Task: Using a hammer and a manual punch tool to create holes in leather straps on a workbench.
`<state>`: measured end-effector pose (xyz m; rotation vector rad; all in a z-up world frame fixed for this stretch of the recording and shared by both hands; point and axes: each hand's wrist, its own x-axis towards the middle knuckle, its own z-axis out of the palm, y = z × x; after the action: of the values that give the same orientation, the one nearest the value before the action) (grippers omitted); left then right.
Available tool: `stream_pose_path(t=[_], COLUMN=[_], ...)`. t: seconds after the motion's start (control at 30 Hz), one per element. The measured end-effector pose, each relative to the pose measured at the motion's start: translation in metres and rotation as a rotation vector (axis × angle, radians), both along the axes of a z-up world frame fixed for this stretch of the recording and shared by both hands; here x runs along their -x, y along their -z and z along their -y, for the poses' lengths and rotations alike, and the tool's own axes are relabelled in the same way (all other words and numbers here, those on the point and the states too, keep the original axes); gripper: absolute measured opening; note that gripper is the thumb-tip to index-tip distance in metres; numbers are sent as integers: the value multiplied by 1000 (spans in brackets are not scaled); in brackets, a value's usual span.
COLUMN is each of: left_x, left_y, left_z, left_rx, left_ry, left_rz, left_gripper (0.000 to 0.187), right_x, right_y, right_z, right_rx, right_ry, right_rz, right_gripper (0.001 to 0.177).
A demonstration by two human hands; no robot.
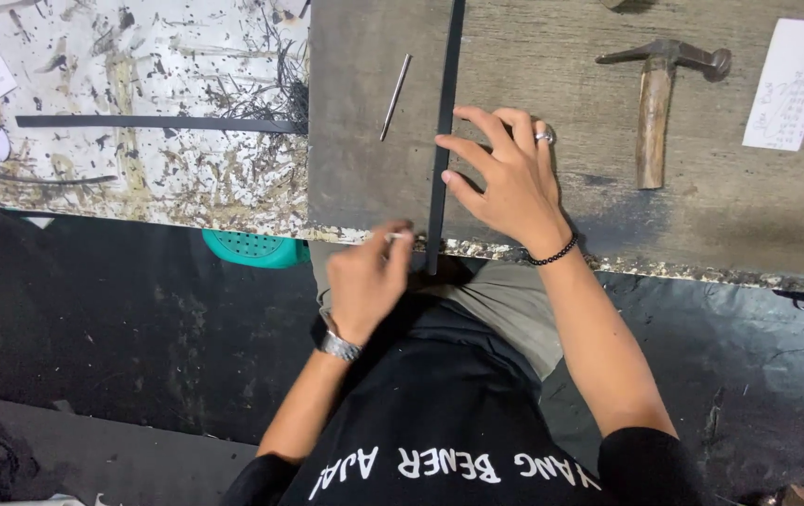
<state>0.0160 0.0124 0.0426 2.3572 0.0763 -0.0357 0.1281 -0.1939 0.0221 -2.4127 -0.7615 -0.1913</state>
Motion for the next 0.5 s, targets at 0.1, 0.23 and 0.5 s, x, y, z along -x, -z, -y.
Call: stream_pose_path(t=[0.1,0.23,0.5], left_x=[-41,-112,-147], left_y=[13,14,52], left_z=[-14,-17,-21], left_rx=[-120,-170,-390], left_ry=[-61,61,155], left_rz=[246,370,196], left_gripper=[15,28,9], right_x=[2,3,5], right_y=[-1,-7,-18], right_z=[0,-3,-4], right_rx=[-13,4,186], right_ry=[1,-1,-1], right_rz=[9,25,-41], right_gripper=[28,34,53])
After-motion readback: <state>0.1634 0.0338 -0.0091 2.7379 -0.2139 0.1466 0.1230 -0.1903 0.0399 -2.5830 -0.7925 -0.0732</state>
